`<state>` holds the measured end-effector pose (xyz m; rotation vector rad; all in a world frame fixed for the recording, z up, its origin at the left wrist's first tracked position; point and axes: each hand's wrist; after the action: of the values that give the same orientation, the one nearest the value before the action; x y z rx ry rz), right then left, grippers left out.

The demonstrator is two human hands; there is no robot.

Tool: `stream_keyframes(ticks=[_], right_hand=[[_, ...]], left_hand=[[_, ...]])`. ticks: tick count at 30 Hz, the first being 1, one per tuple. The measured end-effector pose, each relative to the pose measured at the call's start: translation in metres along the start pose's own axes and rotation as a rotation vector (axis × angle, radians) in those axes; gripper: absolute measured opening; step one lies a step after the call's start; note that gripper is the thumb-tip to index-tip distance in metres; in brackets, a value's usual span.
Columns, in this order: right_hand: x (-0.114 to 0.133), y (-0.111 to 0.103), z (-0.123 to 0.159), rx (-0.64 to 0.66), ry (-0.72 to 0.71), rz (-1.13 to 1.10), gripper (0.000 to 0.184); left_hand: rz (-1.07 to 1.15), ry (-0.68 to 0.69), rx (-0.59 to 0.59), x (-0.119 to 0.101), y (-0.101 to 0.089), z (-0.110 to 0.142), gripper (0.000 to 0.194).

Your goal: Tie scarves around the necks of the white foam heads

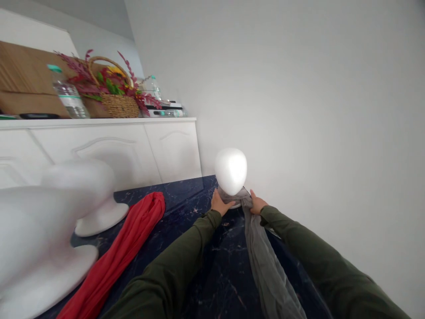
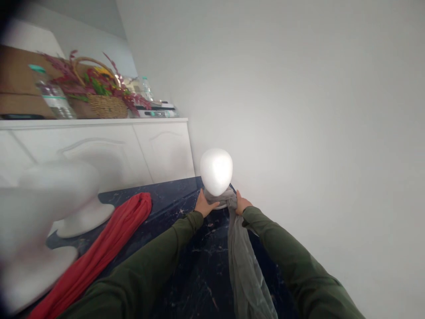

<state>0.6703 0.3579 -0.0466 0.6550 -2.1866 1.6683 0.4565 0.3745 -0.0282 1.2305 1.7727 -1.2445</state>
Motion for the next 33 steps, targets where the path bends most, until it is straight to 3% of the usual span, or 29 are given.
stream_keyframes(ticks=[4, 9, 12, 15, 17, 19, 23, 26, 29, 33], right_hand=[[0.005, -0.030, 0.003, -0.021, 0.073, 0.166, 0.061], [0.033, -0.048, 0.026, -0.005, 0.134, 0.295, 0.060], [0.056, -0.049, 0.049, 0.024, 0.107, 0.318, 0.053], [0.078, -0.044, 0.092, 0.049, -0.039, 0.307, 0.051], [0.092, -0.038, 0.136, 0.085, -0.201, 0.266, 0.056], [0.108, -0.031, 0.190, 0.195, -0.330, 0.182, 0.060], [0.157, -0.012, 0.286, 0.462, -0.414, -0.001, 0.059], [0.207, 0.007, 0.316, 0.522, -0.441, -0.112, 0.059], [0.258, 0.030, 0.305, 0.519, -0.506, -0.194, 0.058], [0.324, 0.066, 0.257, 0.384, -0.469, -0.257, 0.052]], left_hand=[[-0.023, -0.088, 0.012, -0.015, -0.018, 0.035, 0.104], [0.156, -0.187, 0.105, -0.043, -0.070, 0.109, 0.082], [0.184, -0.180, 0.244, -0.061, -0.123, 0.178, 0.062], [0.093, -0.196, 0.351, -0.072, -0.185, 0.246, 0.041], [0.017, -0.208, 0.278, -0.071, -0.229, 0.279, 0.029], [-0.062, -0.232, 0.132, -0.063, -0.273, 0.298, 0.023], [-0.246, -0.281, -0.151, -0.034, -0.355, 0.298, 0.020], [-0.399, -0.343, -0.342, -0.012, -0.403, 0.275, 0.022], [-0.458, -0.423, -0.458, 0.009, -0.437, 0.244, 0.033], [-0.428, -0.498, -0.464, 0.032, -0.457, 0.209, 0.056]])
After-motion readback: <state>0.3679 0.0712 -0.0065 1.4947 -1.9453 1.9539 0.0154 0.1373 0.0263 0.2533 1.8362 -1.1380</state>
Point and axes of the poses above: each hand's wrist, its own z-axis away from the middle knuckle, its own y-axis out of the palm, x = y × z, and after that the axes turned 2 degrees about -x, right-handed
